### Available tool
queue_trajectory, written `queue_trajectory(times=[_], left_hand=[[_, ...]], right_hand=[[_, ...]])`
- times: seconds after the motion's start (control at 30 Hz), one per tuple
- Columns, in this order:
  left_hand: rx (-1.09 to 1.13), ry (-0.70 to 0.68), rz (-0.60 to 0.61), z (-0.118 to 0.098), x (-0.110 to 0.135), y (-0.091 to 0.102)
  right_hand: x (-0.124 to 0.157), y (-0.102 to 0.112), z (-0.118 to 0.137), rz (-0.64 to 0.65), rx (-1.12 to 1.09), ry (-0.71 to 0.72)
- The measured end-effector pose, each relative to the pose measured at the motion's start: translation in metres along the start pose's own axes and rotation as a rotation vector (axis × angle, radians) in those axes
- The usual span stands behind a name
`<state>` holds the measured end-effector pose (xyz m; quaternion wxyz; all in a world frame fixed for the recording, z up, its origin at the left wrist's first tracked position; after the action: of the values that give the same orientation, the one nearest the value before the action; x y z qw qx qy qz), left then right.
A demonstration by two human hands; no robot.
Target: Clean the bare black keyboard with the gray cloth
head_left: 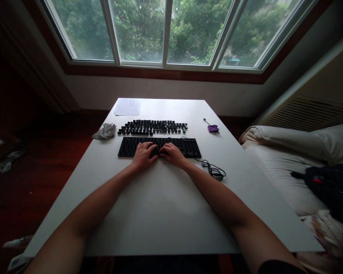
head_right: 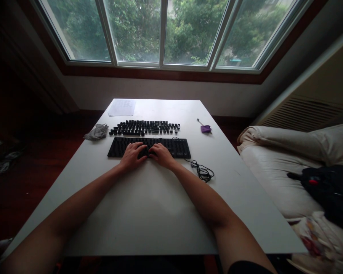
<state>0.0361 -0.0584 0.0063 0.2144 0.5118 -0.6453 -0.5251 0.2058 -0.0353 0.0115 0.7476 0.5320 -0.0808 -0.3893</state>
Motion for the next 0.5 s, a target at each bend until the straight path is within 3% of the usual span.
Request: queue_trajectory(times=[0.17,0.33,0.5], left_hand=[[0.002,0.009,0.002,0.001,0.000,0.002],[0.016,0.008,-0.003,0.002,0.000,0.002],[0.015,0.005,-0.010,0.002,0.000,0.004]], right_hand=[[-0.001,0.008,-0.001,-0.014,-0.069,-0.024],[0.002,0.029,-0.006,-0.144,-0.147,-0.120],[-0.002,0.030,-0.009,-0.165,-0.161,-0.141]])
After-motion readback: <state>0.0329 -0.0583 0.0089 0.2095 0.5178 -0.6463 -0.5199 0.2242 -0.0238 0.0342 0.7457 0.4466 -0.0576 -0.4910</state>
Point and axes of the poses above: each hand's wrist, its own x-axis away from the middle knuckle, its own y-axis out of the back of the hand, z = x × y, the point moved 6 cm from there along -x, towards the middle knuckle, and after that the axes turned 7 degrees about z, right-handed, at the moved point
